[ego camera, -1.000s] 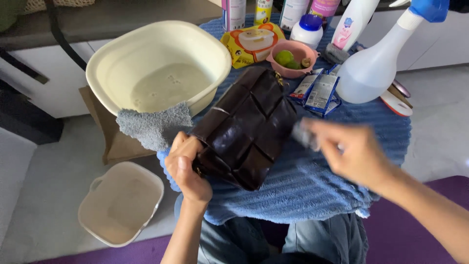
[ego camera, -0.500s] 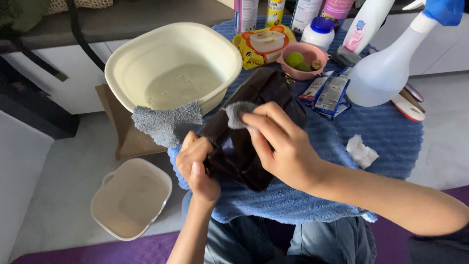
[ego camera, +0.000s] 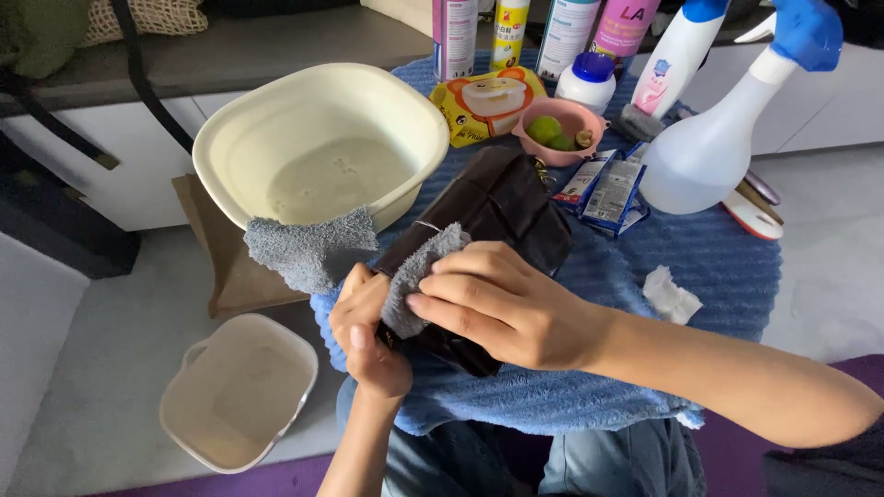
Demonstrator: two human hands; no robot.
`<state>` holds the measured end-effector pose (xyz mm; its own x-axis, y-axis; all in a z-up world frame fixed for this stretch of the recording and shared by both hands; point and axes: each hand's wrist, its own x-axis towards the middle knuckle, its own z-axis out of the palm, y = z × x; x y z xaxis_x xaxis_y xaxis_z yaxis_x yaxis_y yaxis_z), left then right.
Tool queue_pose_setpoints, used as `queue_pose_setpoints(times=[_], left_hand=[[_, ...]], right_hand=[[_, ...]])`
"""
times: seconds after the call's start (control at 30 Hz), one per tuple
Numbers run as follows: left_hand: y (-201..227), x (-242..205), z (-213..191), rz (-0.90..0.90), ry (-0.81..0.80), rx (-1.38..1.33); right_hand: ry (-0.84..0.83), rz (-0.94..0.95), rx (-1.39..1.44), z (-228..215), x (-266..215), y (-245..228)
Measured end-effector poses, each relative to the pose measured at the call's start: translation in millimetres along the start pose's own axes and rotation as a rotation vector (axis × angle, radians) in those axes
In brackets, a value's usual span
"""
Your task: Polishing and cleaning a leather bag using a cloth and a toothbrush with cleaning solution.
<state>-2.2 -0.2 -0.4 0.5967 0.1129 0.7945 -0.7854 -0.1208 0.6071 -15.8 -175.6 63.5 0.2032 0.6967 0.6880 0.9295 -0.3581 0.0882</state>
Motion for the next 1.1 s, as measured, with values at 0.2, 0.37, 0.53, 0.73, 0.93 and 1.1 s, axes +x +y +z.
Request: queue_pose_setpoints(times=[0.2, 0.37, 0.53, 0.73, 0.93, 1.1], left_hand=[[-42.0, -12.1, -6.4, 0.028, 0.012, -0.049], [-47.3, -18.2, -5.0, 0.123, 0.002, -0.041], [0.6, -1.0, 0.6, -0.029, -0.012, 0.005], [0.6, -0.7, 1.0, -0.001, 0.001, -0.023], [1.3, 0.6, 1.1, -0.018, 0.009, 0.017], [2.6, 2.2, 0.2, -0.073, 0.004, 0.002]], right_hand=[[0.115, -0.037, 0.048, 16.7, -16.4, -7.2], [0.204, 0.031, 0.096, 3.0, -17.5, -18.7], [0.115, 0.100, 0.018, -31.8, 1.8, -3.6], [0.033, -0.046, -0.076, -3.0, 9.0, 7.8], [-0.008, -0.022, -0.122, 2.0, -8.6, 2.0], [-0.040, -0.020, -0.062, -0.4, -29.5, -0.6]])
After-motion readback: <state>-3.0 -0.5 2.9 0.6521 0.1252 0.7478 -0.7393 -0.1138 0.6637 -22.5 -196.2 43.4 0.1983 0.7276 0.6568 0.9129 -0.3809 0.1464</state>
